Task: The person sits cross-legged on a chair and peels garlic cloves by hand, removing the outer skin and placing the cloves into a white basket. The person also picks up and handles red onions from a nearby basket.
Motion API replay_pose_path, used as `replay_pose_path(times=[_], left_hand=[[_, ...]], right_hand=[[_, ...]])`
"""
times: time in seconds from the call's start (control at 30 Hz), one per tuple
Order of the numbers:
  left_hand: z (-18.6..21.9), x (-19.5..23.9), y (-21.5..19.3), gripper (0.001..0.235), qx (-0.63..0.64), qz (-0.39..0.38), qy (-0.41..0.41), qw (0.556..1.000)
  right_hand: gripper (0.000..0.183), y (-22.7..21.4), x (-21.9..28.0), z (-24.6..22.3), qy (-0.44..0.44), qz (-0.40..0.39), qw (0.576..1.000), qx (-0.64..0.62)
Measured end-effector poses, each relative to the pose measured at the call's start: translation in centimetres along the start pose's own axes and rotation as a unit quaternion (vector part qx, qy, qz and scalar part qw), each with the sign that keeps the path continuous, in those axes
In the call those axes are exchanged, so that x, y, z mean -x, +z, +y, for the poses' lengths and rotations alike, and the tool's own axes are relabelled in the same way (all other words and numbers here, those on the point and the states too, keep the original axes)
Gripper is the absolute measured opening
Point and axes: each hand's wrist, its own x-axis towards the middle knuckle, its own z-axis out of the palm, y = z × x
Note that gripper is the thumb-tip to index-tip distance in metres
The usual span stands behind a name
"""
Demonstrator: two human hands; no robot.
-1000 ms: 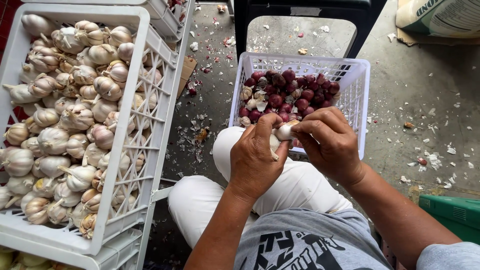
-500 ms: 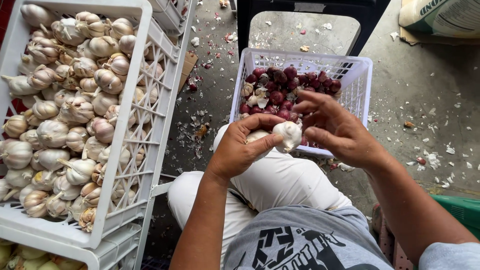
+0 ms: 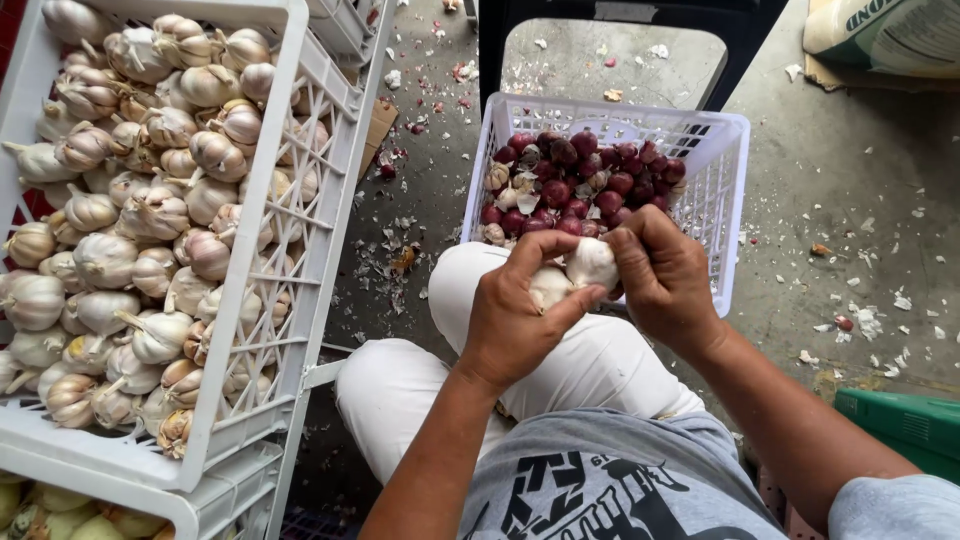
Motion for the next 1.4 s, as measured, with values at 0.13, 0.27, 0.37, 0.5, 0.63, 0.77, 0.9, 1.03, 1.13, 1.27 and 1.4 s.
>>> replay_pose_path(times=[0.13,0.27,0.37,0.5,0.63,0.77,0.9,1.03,1.13,1.27,1.4], left_hand=[[-0.7,-0.1,-0.2,0.044,0.032,-0.024,-0.014,0.999],[-0.7,-0.5,-0.5,0.043,0.051,-0.053,0.008,0.997],[0.4,-0.5,0.0,0.043,0.041,-0.049,0.003,0.998],[1.0,-0.5,2.2,0.046,0.03,-0.002,0.008,1.0],[0.9,-0.5,3.5,0.04,-0.002,0.03,0.035,0.999],[0.9,-0.9,3.8,0.036,-0.018,0.014,0.045,0.999],[-2.1,-1.4,3.2,0.028,0.118,-0.063,0.014,0.991],[-4.3,-2.1,2.5,0.024,0.23,-0.104,-0.038,0.967],[-5.2,-2.3,2.4,0.021,0.264,-0.083,-0.069,0.958],[-4.8,-2.3,-0.4,0.029,0.216,-0.008,-0.073,0.974],[-5.0,-2.0,-5.6,0.051,0.296,0.029,-0.117,0.948]], right_hand=[[0.016,-1.1,-1.6,-1.0,0.083,-0.026,0.996,-0.029],[0.02,-2.3,-2.3,-3.8,0.105,-0.112,0.986,-0.057],[0.027,-2.3,-1.6,-4.2,0.027,-0.124,0.992,0.024],[0.028,-2.2,-0.2,-2.7,0.024,-0.045,0.997,0.062],[0.027,-2.6,0.5,-0.2,0.049,-0.008,0.998,0.047],[0.027,-3.8,0.9,2.5,0.085,0.013,0.995,-0.048],[0.027,-4.5,0.8,3.1,0.147,-0.031,0.967,-0.205],[0.029,-4.0,-0.1,1.6,0.195,-0.08,0.938,-0.275],[0.04,-4.0,-0.8,0.3,0.2,-0.165,0.899,-0.354],[0.039,-2.9,-2.5,0.5,0.208,-0.255,0.913,-0.242],[0.043,-1.2,-5.9,-0.8,0.241,-0.199,0.934,-0.174]])
